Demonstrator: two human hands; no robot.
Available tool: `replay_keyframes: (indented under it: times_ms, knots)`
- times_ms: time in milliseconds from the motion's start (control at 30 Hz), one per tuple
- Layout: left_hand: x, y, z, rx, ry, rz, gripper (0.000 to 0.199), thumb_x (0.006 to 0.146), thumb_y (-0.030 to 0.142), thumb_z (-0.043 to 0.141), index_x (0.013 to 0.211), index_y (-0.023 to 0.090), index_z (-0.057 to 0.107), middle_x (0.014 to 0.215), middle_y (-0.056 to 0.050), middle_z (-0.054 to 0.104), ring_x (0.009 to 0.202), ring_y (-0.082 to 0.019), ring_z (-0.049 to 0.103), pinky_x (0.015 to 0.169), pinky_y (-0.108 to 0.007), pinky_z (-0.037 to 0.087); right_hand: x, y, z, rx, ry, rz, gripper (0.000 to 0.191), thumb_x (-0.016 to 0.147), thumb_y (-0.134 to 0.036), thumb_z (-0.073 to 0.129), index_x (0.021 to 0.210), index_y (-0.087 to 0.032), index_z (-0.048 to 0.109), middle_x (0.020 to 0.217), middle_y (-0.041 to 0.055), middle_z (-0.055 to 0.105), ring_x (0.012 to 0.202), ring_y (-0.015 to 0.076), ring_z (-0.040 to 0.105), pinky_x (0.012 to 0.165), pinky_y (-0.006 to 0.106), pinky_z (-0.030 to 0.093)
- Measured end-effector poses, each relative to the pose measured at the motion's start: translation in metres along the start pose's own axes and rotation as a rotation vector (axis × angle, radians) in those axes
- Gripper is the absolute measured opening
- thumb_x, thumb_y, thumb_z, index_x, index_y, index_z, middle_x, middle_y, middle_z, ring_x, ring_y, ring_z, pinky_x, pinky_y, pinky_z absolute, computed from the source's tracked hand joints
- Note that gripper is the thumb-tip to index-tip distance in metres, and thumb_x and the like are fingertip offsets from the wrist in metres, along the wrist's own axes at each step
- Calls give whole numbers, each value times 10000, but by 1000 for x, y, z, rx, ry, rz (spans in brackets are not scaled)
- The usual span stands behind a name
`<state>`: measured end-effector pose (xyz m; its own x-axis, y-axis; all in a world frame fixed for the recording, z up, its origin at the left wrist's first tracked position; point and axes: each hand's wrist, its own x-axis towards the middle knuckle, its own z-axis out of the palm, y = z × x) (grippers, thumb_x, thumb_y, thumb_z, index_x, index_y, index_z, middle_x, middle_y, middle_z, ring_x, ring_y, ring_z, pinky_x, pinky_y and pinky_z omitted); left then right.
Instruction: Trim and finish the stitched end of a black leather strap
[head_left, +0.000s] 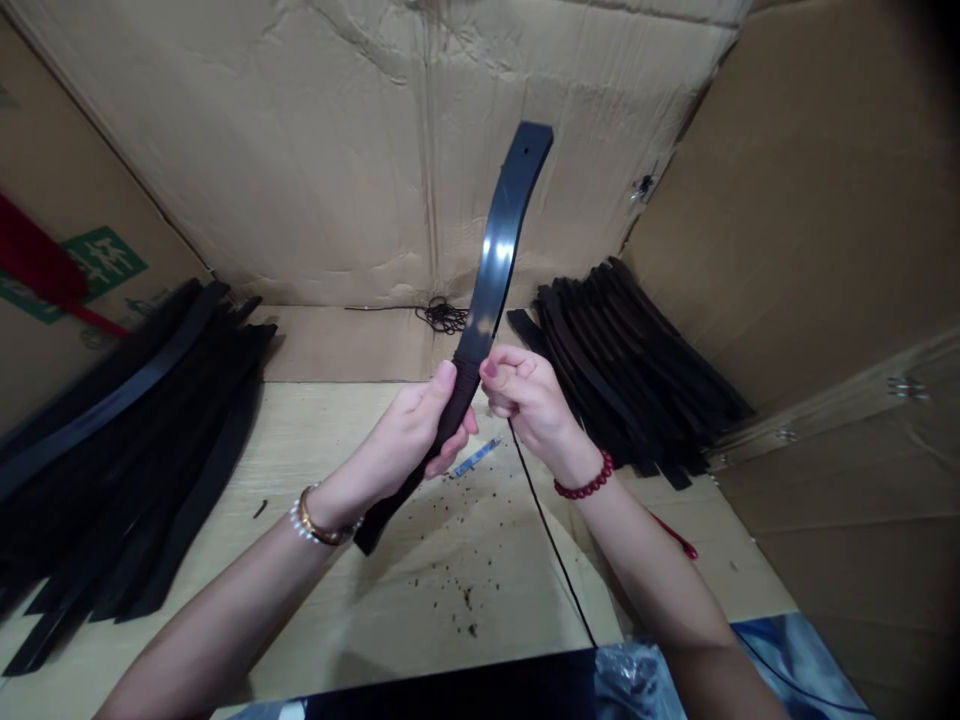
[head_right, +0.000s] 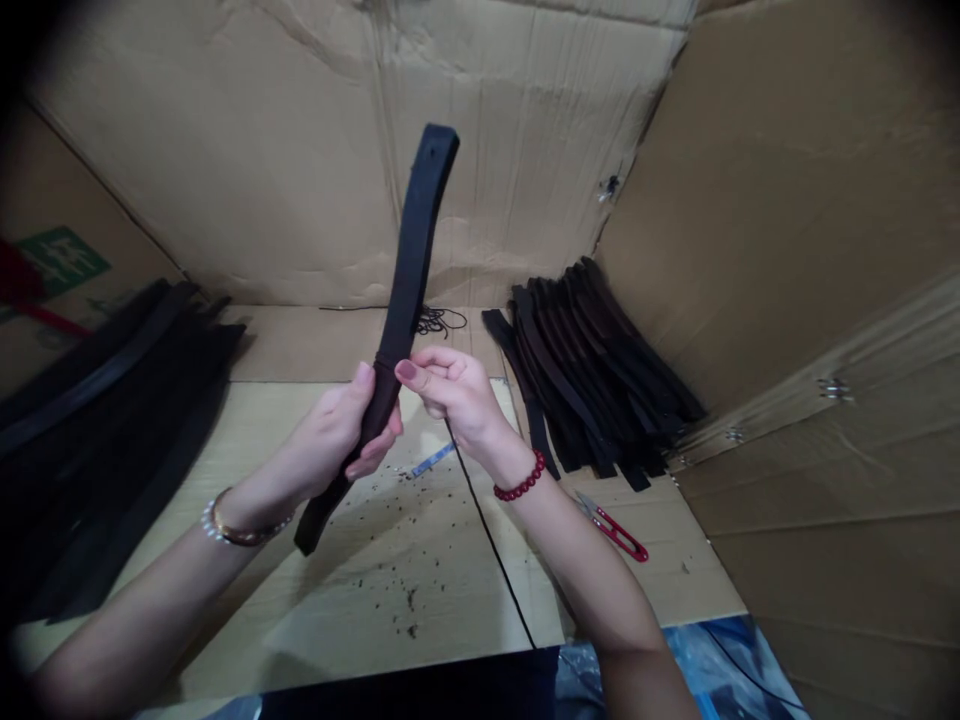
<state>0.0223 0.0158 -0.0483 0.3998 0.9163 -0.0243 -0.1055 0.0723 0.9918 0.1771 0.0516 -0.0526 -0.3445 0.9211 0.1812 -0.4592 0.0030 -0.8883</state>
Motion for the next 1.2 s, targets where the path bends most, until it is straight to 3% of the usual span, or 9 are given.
replay_keyframes:
  times_ms: [100, 200, 367, 467, 733, 800, 933, 1033, 1200]
  knots:
    - [-2, 4, -4, -93, -168, -206, 717, 881, 799, 335, 633, 169, 572, 356, 54, 359, 233, -58, 265, 252, -172, 233, 0, 0, -2, 20, -159, 51, 426, 661, -491, 858, 825, -157, 651, 508, -113, 368, 413, 17, 137, 388, 238, 53]
    - [-2, 6, -4, -74, -222, -237, 765, 870, 829, 259, 663, 171, 590, 365, 42, 391, 229, -64, 287, 249, -178, 240, 0, -1, -2, 12, -131, 43, 459, 599, -494, 889, 782, -155, 640, 494, -113, 391, 401, 15, 156, 381, 241, 58]
    - [5, -2, -2, 134, 103, 94, 627, 923, 718, 410, 788, 142, 618, 538, 3, 558, 443, -80, 539, 447, -171, 448, 0, -1, 1, -23, 105, -16, 425, 615, -387, 903, 678, -168, 544, 464, -115, 398, 395, 14, 170, 379, 233, 76]
    - [8, -6, -2, 184, 214, 200, 545, 900, 662, 538, 776, 137, 611, 516, 24, 527, 413, -59, 475, 416, -160, 393, 1, 2, 1, -14, 158, -20, 441, 598, -374, 913, 675, -172, 529, 461, -118, 388, 400, 16, 169, 385, 232, 83]
    - [-2, 10, -8, -177, -212, -375, 698, 836, 829, 391, 623, 182, 548, 351, 69, 333, 219, -55, 246, 246, -172, 206, 0, 3, -3, -7, -102, 25, 460, 612, -499, 878, 830, -147, 676, 524, -90, 439, 430, 23, 158, 405, 236, 86]
    - [-3, 11, -6, -127, -220, -311, 722, 849, 830, 348, 656, 172, 574, 369, 48, 394, 237, -65, 318, 265, -172, 260, 0, 1, -3, -13, -81, -7, 430, 601, -454, 895, 786, -155, 648, 548, -76, 491, 423, 21, 199, 398, 228, 102]
    - [-1, 6, 4, 22, -6, -16, 633, 900, 736, 431, 788, 139, 611, 525, 4, 555, 412, -86, 530, 413, -175, 434, -1, -1, 0, -47, 75, -67, 448, 631, -381, 897, 656, -182, 495, 496, -94, 452, 395, 18, 209, 379, 219, 114]
    - [0, 0, 8, 87, 141, 121, 503, 899, 627, 571, 789, 136, 588, 546, 25, 540, 432, -59, 486, 424, -150, 408, -1, 1, 3, -52, 165, -89, 455, 640, -364, 895, 658, -187, 477, 483, -107, 409, 393, 18, 197, 373, 217, 110]
    - [-2, 0, 0, -118, -131, -132, 645, 907, 752, 378, 696, 169, 556, 395, 63, 383, 268, -54, 304, 293, -164, 283, -2, 2, 3, -5, -50, 9, 380, 702, -464, 842, 759, -169, 609, 485, -115, 328, 412, 28, 167, 389, 228, 93]
